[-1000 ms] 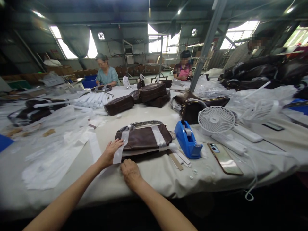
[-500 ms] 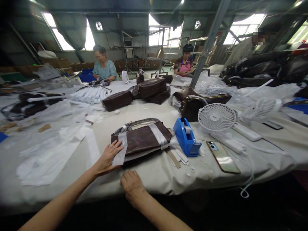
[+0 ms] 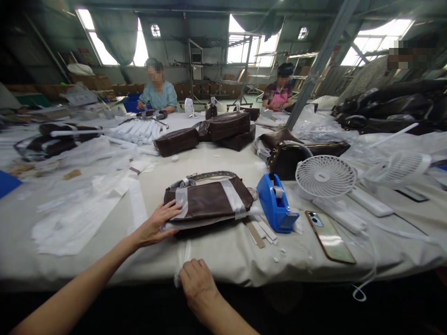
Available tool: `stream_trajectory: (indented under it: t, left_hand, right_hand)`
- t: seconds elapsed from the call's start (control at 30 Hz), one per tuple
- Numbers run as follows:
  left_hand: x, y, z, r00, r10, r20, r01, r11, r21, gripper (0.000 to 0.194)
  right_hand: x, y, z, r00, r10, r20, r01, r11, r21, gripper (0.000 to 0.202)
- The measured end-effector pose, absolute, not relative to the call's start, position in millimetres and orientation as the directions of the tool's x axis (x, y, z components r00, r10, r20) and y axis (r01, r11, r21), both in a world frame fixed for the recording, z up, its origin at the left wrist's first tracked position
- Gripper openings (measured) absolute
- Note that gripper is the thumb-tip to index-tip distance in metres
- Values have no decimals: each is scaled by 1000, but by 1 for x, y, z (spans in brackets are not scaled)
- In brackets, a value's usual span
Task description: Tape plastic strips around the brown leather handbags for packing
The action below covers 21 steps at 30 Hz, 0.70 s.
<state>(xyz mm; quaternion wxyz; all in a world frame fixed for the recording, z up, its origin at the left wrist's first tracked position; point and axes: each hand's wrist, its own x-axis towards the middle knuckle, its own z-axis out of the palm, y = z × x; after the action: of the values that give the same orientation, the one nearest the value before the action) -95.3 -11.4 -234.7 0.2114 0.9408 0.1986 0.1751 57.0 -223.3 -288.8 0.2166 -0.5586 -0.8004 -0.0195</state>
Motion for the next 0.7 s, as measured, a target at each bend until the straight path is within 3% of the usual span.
stream_trajectory:
  t: [0.27,0.5,0.7]
  left_hand:
    - [-98,-25,-237,843,416,340,206,-834,511,52]
    - [-97,-46,-256,757,497,425,234,-812,535,45]
    - [-100,-39,-262,730,475,492,198,-835,514,39]
  right_hand:
    - [54,-238,-299,-299,851,432,913,386,-129,12]
    - [72,-238,-301,-305,746,592,881,457,-121,33]
    - [77,-229,-304,-344,691,635,874,482,-51,38]
